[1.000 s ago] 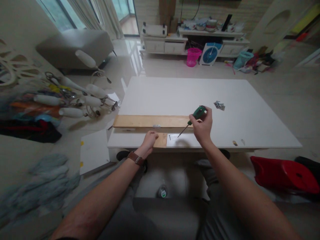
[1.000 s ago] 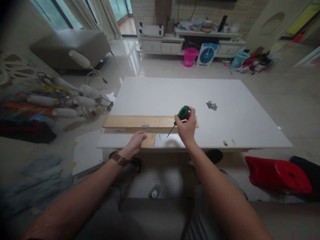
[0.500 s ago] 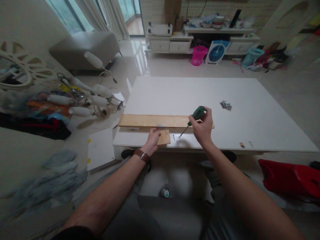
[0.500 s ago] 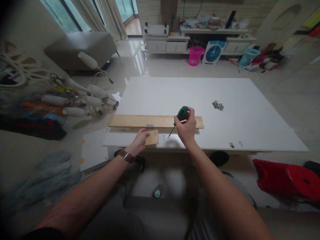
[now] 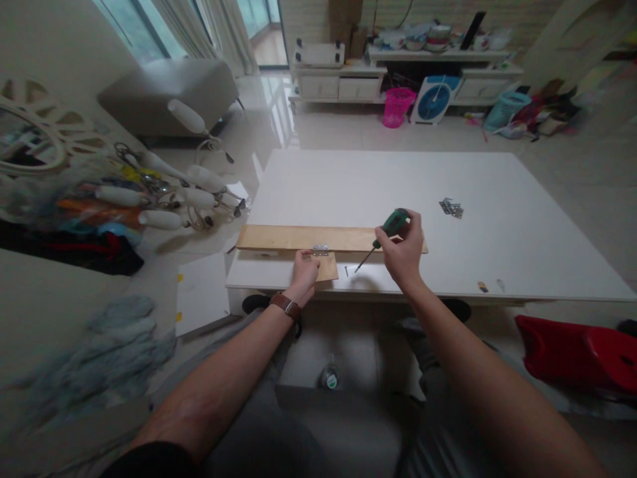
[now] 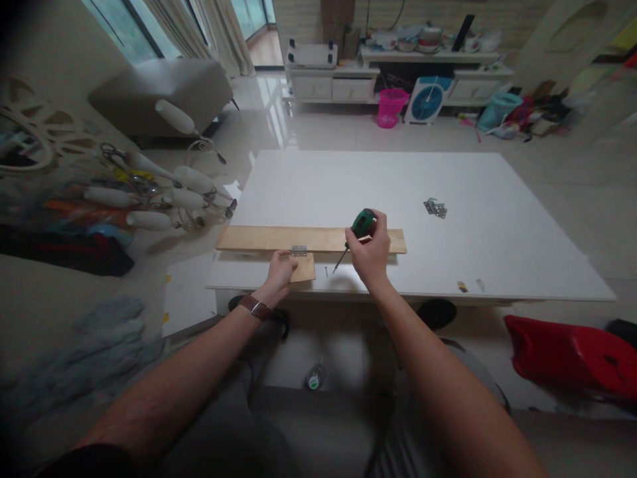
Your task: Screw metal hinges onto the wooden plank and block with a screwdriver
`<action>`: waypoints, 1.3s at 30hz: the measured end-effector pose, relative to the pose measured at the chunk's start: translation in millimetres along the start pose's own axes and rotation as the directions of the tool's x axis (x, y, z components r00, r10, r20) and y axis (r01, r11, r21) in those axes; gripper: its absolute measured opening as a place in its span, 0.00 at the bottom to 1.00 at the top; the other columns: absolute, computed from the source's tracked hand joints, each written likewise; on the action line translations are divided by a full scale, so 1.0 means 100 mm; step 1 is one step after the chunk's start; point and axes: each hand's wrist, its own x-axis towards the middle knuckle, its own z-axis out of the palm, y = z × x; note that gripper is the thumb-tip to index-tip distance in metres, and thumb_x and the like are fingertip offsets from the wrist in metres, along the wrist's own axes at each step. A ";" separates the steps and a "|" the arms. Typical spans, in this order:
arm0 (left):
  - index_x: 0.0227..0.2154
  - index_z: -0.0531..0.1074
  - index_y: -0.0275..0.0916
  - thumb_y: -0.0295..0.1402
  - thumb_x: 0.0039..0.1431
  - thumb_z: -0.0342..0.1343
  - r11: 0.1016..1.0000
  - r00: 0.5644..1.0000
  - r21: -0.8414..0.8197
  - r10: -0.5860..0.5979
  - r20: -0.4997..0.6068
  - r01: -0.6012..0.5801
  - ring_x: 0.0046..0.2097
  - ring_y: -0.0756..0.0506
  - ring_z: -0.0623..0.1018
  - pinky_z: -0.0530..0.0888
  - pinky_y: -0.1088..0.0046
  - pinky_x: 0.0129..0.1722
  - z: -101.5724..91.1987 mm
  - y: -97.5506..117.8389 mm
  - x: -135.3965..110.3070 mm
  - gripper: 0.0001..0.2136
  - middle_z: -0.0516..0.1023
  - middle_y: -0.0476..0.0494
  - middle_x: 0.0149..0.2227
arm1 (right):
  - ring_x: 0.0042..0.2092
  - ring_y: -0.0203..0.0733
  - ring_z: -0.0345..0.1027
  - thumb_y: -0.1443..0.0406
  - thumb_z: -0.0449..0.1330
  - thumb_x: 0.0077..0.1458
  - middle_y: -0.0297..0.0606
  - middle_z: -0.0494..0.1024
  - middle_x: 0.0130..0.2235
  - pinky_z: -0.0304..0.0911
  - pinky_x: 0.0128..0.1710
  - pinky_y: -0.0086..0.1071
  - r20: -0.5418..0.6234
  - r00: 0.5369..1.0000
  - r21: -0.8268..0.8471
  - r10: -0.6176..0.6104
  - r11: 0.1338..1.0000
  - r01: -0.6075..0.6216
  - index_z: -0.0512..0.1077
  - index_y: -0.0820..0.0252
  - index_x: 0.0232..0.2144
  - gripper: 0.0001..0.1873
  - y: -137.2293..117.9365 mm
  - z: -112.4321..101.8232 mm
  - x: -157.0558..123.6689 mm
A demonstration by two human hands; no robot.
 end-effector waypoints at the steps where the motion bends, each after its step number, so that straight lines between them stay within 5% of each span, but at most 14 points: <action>1: 0.42 0.66 0.44 0.18 0.44 0.59 1.000 1.000 0.000 0.004 -0.028 -0.004 0.34 0.46 0.76 0.71 0.73 0.37 0.00 0.00 0.00 0.22 0.74 0.50 0.33 | 0.35 0.41 0.76 0.60 0.67 0.54 0.33 0.76 0.37 0.73 0.26 0.32 -0.002 1.000 0.002 -0.002 1.000 0.002 0.66 0.49 0.50 0.22 0.00 0.00 0.00; 5: 0.38 0.65 0.42 0.19 0.45 0.61 1.000 0.992 0.002 -0.006 -0.123 0.006 0.37 0.47 0.74 0.70 0.72 0.39 -0.01 -0.01 0.05 0.19 0.73 0.49 0.35 | 0.38 0.43 0.77 0.59 0.67 0.56 0.34 0.77 0.39 0.75 0.29 0.35 0.001 1.000 0.053 0.002 0.999 -0.002 0.66 0.47 0.54 0.25 -0.04 0.01 -0.01; 19: 0.28 0.71 0.39 0.27 0.48 0.60 0.999 0.995 -0.050 -0.003 -0.104 -0.003 0.34 0.47 0.74 0.70 0.70 0.38 -0.03 0.02 0.11 0.04 0.74 0.48 0.31 | 0.46 0.46 0.79 0.55 0.65 0.60 0.38 0.77 0.49 0.82 0.40 0.40 0.089 0.992 0.136 -0.092 0.987 0.079 0.55 0.39 0.68 0.38 -0.16 0.24 -0.07; 27: 0.28 0.73 0.37 0.29 0.49 0.65 0.998 0.997 -0.066 0.006 -0.080 -0.011 0.32 0.48 0.74 0.69 0.71 0.35 0.00 0.00 0.11 0.06 0.76 0.47 0.30 | 0.55 0.50 0.79 0.58 0.64 0.62 0.40 0.78 0.53 0.83 0.44 0.44 0.123 0.983 0.212 -0.136 0.971 0.108 0.54 0.39 0.66 0.35 -0.22 0.42 -0.12; 39: 0.34 0.76 0.36 0.31 0.46 0.69 0.996 0.999 -0.088 0.024 -0.032 -0.027 0.35 0.47 0.77 0.73 0.69 0.40 -0.02 -0.13 0.26 0.12 0.81 0.44 0.35 | 0.50 0.47 0.80 0.61 0.65 0.61 0.38 0.78 0.53 0.83 0.46 0.45 0.196 0.969 0.252 -0.150 0.963 0.098 0.56 0.39 0.69 0.38 -0.18 0.51 -0.13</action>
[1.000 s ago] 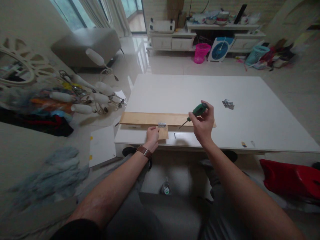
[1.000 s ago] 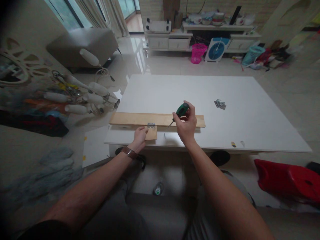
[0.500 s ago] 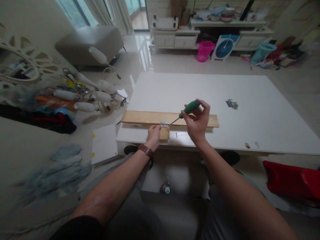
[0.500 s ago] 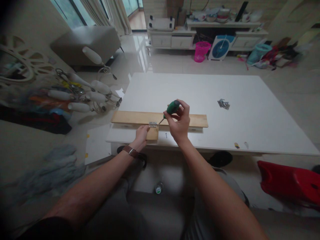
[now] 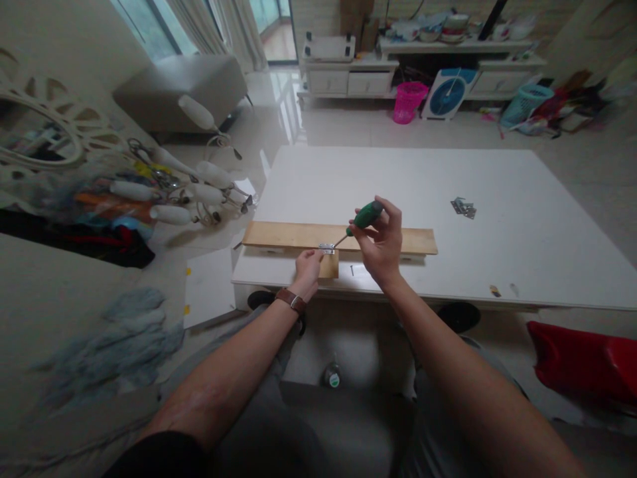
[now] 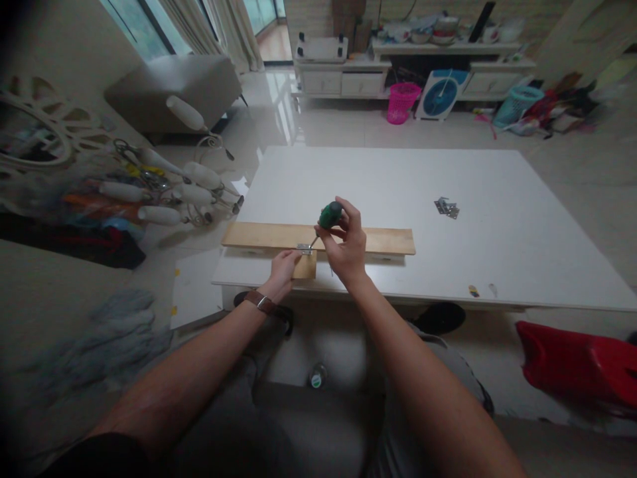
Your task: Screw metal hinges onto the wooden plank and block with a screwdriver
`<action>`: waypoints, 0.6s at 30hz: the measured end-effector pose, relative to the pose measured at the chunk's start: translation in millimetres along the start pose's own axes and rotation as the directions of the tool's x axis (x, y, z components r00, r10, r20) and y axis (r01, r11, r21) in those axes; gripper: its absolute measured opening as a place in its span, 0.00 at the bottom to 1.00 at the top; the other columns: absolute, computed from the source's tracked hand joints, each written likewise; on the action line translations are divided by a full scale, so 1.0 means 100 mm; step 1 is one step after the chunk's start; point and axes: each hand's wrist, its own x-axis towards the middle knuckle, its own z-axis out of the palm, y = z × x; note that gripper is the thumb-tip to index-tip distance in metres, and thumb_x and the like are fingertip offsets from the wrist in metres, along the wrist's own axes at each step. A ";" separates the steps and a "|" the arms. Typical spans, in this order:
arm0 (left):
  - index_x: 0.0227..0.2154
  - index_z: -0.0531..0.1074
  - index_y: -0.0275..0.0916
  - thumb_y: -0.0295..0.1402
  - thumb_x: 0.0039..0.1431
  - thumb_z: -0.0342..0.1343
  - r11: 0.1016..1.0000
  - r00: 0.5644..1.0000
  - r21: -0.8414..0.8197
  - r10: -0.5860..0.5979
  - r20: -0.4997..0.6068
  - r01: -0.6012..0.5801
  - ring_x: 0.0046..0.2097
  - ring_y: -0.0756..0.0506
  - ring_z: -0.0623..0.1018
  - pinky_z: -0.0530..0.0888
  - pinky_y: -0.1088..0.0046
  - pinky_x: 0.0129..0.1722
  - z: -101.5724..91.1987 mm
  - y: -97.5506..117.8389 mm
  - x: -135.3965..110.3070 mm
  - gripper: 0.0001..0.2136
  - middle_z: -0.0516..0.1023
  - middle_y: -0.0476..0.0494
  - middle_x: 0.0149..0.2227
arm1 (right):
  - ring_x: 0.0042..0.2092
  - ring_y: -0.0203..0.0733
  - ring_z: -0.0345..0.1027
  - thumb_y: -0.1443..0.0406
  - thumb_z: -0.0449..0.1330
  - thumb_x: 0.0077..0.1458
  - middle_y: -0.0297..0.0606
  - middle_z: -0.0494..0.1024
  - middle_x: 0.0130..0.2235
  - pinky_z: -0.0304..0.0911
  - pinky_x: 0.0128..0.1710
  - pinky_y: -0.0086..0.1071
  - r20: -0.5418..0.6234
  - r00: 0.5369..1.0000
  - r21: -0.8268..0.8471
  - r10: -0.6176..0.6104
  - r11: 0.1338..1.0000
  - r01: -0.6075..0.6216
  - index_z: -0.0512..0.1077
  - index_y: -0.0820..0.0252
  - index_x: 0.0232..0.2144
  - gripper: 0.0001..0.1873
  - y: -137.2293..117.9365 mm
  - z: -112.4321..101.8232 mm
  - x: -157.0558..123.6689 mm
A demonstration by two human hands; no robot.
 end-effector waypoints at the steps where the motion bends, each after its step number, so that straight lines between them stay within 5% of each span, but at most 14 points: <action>1: 0.34 0.76 0.36 0.31 0.46 0.70 1.000 1.000 -0.002 0.001 0.004 -0.001 0.35 0.47 0.77 0.74 0.69 0.40 0.00 -0.01 0.00 0.12 0.81 0.44 0.35 | 0.50 0.47 0.80 0.61 0.65 0.61 0.37 0.78 0.52 0.83 0.45 0.44 -0.002 1.000 0.005 -0.018 1.000 0.018 0.57 0.39 0.69 0.38 0.02 0.00 0.00; 18: 0.34 0.76 0.36 0.27 0.49 0.69 1.000 1.000 -0.015 -0.003 0.000 0.003 0.38 0.45 0.79 0.75 0.64 0.47 0.01 -0.01 0.00 0.09 0.81 0.43 0.35 | 0.48 0.44 0.80 0.64 0.65 0.62 0.36 0.77 0.51 0.84 0.43 0.39 0.018 0.989 -0.002 -0.145 0.989 0.145 0.59 0.37 0.69 0.37 0.08 0.01 -0.02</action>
